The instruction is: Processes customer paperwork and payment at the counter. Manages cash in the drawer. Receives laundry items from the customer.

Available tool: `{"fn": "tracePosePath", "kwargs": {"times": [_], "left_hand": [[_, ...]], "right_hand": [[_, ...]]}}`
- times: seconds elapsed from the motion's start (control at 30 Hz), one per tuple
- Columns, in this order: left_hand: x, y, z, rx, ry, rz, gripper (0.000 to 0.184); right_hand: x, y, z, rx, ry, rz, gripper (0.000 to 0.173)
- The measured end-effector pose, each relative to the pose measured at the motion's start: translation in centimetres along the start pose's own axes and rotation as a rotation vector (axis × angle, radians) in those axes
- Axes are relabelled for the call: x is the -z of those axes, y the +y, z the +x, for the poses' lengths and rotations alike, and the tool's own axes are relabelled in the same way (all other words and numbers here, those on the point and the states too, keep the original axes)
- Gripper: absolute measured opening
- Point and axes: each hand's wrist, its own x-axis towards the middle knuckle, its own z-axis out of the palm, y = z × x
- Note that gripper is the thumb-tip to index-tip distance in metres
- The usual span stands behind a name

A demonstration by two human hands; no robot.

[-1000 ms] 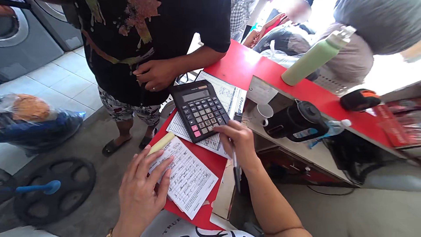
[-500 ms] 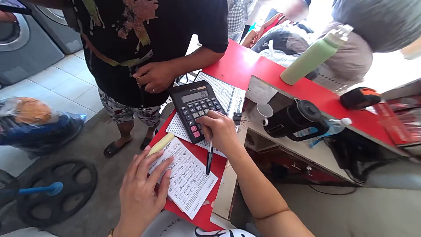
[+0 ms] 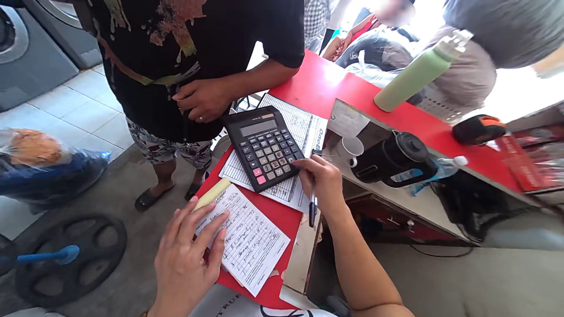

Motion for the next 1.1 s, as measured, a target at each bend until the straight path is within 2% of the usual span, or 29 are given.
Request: {"fn": "tracePosePath", "kwargs": {"times": [0.13, 0.23, 0.4, 0.6, 0.7, 0.9, 1.0, 1.1], "left_hand": [[0.0, 0.0, 0.0, -0.003, 0.001, 0.0, 0.035], [-0.1, 0.0, 0.0, -0.007, 0.005, -0.004, 0.035], [0.0, -0.1, 0.0, -0.018, 0.012, -0.002, 0.035], [-0.1, -0.1, 0.0, -0.009, 0.001, 0.0, 0.036], [-0.1, -0.1, 0.0, -0.005, 0.001, 0.005, 0.036], [-0.1, 0.0, 0.2, -0.01, 0.002, 0.006, 0.036], [-0.1, -0.2, 0.1, -0.02, 0.007, 0.008, 0.036], [-0.2, -0.3, 0.0, -0.023, 0.009, 0.004, 0.035]], "right_hand": [[0.4, -1.5, 1.7, 0.022, -0.037, 0.017, 0.018], [-0.7, -3.4, 3.5, 0.108, -0.043, 0.088, 0.021], [-2.6, -4.8, 4.6, 0.19, -0.175, 0.054, 0.022], [0.0, -1.8, 1.9, 0.033, 0.008, 0.003, 0.018], [-0.2, -0.5, 0.6, 0.039, 0.002, 0.013, 0.022], [-0.3, -1.8, 1.6, 0.065, 0.025, 0.021, 0.02], [-0.8, -2.8, 2.0, 0.071, -0.039, -0.032, 0.013], [-0.5, -4.2, 1.5, 0.107, -0.017, 0.021, 0.018]]}}
